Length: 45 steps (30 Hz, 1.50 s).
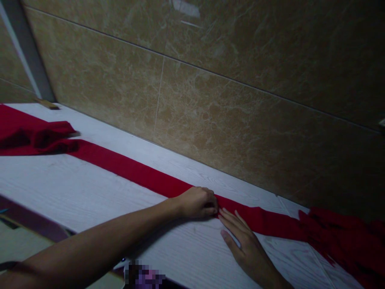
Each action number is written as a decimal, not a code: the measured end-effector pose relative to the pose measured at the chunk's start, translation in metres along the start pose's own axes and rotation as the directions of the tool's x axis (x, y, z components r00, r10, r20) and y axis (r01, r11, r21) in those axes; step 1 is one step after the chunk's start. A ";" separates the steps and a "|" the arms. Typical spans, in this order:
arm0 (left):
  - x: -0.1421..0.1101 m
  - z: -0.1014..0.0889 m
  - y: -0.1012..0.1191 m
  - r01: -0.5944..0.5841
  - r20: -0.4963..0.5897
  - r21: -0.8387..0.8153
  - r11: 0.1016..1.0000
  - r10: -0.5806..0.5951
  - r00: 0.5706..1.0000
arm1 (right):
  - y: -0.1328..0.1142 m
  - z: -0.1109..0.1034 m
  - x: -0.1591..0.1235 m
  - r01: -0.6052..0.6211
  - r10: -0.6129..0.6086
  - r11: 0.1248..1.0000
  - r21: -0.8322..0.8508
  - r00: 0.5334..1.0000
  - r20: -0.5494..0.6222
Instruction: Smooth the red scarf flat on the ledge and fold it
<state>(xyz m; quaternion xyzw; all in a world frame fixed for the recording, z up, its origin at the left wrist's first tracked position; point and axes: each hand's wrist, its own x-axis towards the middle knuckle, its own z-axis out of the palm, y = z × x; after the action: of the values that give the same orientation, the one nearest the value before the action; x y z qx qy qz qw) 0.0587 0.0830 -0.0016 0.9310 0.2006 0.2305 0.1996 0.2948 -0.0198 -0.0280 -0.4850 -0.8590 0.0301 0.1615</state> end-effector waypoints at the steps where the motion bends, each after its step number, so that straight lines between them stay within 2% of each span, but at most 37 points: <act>1: 0.000 -0.001 0.000 -0.001 -0.001 0.005 1.000 0.001 1.000 | 0.001 0.002 -0.001 -0.003 0.003 1.000 0.003 1.000 -0.007; 4: 0.000 -0.003 0.007 -0.042 -0.035 0.057 0.998 0.044 0.998 | 0.004 0.006 -0.004 -0.036 0.036 0.999 0.013 0.999 -0.024; 8: -0.005 0.001 0.034 -0.089 -0.079 0.150 0.985 0.102 0.992 | 0.006 0.008 -0.006 -0.072 0.074 0.996 0.056 0.996 -0.040; 12: -0.017 0.017 0.064 -0.004 -0.064 0.186 0.982 0.016 0.998 | 0.005 0.008 -0.005 0.002 0.006 0.995 0.102 0.998 -0.070; 15: -0.024 0.028 0.074 0.044 -0.089 0.229 0.972 -0.024 0.996 | 0.003 0.007 -0.004 0.043 -0.034 0.995 0.095 0.995 -0.092; 18: -0.024 0.036 0.075 0.107 -0.093 0.268 0.958 -0.084 0.992 | 0.003 0.007 -0.004 0.039 -0.031 0.996 0.082 0.995 -0.092; 23: -0.012 0.043 0.072 0.191 -0.030 0.311 0.931 -0.191 0.981 | 0.005 0.008 -0.003 0.036 -0.030 0.996 0.082 0.997 -0.077; 32: -0.004 0.042 0.065 0.280 0.035 0.280 0.918 -0.301 0.953 | 0.002 0.000 0.001 0.027 -0.013 0.990 0.140 0.995 -0.097; 35: -0.004 0.039 0.066 0.293 0.029 0.269 0.917 -0.312 0.950 | 0.015 -0.002 0.013 -0.053 0.069 0.991 0.120 0.988 -0.135; 39: -0.002 0.036 0.070 0.304 0.035 0.286 0.909 -0.327 0.944 | 0.037 0.003 0.030 -0.200 0.201 0.979 0.030 0.978 -0.059; 45: 0.000 0.037 0.070 0.364 0.035 0.281 0.888 -0.388 0.921 | 0.050 0.005 0.033 -0.250 0.251 0.968 -0.023 0.967 0.040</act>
<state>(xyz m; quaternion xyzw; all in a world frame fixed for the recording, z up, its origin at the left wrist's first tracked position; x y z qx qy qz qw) 0.0971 0.0133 0.0008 0.9023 0.3972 0.1157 0.1209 0.3185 0.0346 -0.0354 -0.5903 -0.7943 0.0531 0.1338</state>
